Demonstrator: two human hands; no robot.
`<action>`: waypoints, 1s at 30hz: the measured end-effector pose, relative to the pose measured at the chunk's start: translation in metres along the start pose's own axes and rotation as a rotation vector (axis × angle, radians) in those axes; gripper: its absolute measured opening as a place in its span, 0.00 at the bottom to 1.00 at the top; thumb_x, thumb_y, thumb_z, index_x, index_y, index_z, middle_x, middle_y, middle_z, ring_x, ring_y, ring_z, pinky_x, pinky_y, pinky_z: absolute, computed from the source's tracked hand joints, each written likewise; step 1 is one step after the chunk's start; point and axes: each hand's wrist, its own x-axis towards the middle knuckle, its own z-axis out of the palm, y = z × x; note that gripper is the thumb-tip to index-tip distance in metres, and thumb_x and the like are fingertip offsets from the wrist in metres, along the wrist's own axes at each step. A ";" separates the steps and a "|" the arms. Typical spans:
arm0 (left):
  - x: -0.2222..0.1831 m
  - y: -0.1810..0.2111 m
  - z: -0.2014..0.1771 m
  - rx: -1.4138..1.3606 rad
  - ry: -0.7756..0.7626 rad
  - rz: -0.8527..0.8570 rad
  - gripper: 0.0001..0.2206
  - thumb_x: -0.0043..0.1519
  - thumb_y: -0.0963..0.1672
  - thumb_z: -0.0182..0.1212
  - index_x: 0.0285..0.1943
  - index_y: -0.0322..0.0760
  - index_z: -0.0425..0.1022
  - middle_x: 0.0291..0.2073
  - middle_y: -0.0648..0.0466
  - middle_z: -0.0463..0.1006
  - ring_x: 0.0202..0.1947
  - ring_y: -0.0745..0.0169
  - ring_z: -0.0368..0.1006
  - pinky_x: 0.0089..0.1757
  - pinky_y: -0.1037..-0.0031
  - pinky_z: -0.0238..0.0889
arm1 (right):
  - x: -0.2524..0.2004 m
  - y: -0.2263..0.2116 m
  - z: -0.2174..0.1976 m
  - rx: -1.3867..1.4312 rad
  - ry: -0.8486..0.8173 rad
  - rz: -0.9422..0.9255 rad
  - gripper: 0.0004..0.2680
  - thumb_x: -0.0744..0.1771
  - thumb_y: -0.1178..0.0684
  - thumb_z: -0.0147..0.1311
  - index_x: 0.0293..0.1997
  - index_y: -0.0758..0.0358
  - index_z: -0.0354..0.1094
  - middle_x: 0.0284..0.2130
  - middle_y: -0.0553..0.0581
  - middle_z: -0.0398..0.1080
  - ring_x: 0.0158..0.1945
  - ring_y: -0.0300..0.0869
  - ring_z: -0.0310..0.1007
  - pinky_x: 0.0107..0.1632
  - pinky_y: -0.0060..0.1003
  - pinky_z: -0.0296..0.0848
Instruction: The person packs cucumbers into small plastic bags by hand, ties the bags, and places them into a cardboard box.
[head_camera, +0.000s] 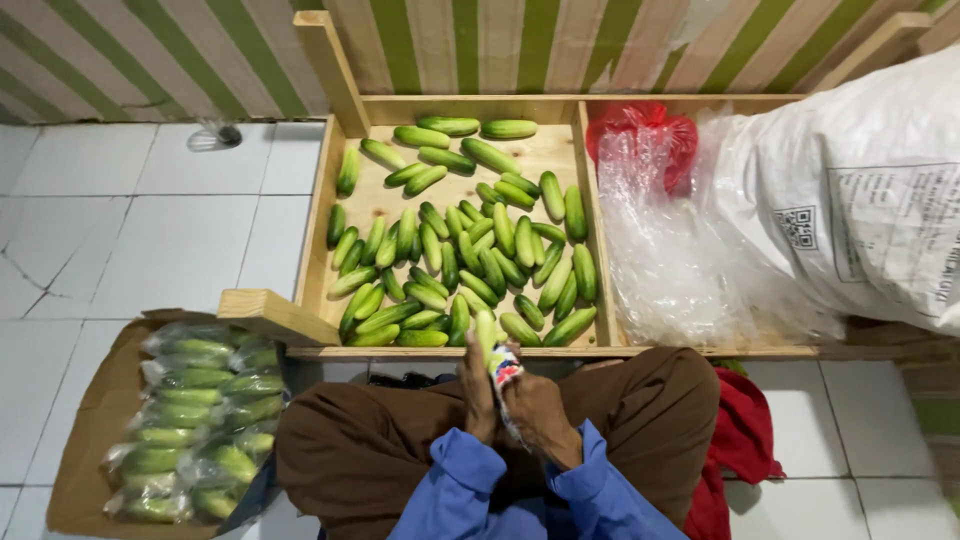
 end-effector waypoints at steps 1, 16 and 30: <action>0.024 -0.023 -0.005 -0.115 0.006 0.090 0.33 0.65 0.61 0.43 0.41 0.27 0.76 0.37 0.38 0.79 0.41 0.47 0.75 0.48 0.63 0.60 | -0.002 0.004 0.001 -0.156 -0.043 -0.089 0.08 0.67 0.54 0.45 0.29 0.63 0.68 0.25 0.62 0.68 0.22 0.55 0.65 0.22 0.51 0.61; 0.088 -0.062 -0.023 -0.535 0.005 0.260 0.18 0.70 0.51 0.49 0.39 0.34 0.73 0.23 0.48 0.76 0.25 0.58 0.73 0.33 0.71 0.65 | 0.010 0.014 -0.054 -0.363 -0.090 -0.294 0.14 0.69 0.40 0.52 0.54 0.57 0.67 0.56 0.66 0.65 0.58 0.59 0.63 0.56 0.54 0.59; 0.087 -0.067 0.024 -0.379 -0.197 0.049 0.15 0.66 0.49 0.56 0.47 0.31 0.73 0.29 0.49 0.76 0.23 0.59 0.72 0.30 0.66 0.73 | 0.038 0.112 -0.072 -0.172 0.077 -0.159 0.02 0.64 0.63 0.57 0.35 0.63 0.70 0.35 0.58 0.75 0.38 0.50 0.72 0.45 0.45 0.70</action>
